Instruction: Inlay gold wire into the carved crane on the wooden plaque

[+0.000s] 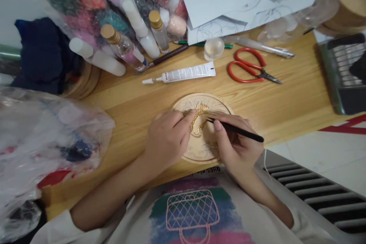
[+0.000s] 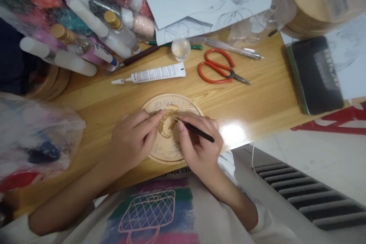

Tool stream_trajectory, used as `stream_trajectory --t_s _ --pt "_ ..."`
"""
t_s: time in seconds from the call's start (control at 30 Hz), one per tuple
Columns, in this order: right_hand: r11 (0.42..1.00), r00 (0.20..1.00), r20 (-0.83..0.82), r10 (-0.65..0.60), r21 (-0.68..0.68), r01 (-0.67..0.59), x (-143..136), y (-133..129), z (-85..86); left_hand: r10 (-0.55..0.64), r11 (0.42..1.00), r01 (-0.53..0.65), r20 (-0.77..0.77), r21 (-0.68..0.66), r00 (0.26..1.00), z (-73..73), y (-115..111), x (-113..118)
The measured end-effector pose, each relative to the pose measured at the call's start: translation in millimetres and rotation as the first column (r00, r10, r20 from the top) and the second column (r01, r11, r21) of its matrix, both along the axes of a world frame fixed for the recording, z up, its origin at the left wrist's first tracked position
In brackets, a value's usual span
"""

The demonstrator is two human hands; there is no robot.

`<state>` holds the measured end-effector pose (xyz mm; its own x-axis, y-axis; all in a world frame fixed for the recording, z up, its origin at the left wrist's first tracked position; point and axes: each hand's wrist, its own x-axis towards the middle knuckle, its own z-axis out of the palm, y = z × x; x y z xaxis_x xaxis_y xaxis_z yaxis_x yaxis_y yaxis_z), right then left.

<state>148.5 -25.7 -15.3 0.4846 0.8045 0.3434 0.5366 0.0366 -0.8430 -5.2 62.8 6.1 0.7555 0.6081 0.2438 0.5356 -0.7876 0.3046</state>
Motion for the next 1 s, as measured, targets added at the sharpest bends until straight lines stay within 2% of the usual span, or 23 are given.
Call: stream_trajectory --t_s 0.77,1.0 --pt "1.000 1.000 -0.004 -0.019 -0.016 0.019 -0.8 0.2 0.3 -0.008 1.000 0.008 -0.010 0.024 1.000 1.6 -0.1 0.8" --pt "0.998 0.995 -0.088 -0.050 -0.048 0.045 1.4 2.0 7.5 -0.009 1.000 0.010 -0.018 0.026 1.000 1.6 -0.1 0.8"
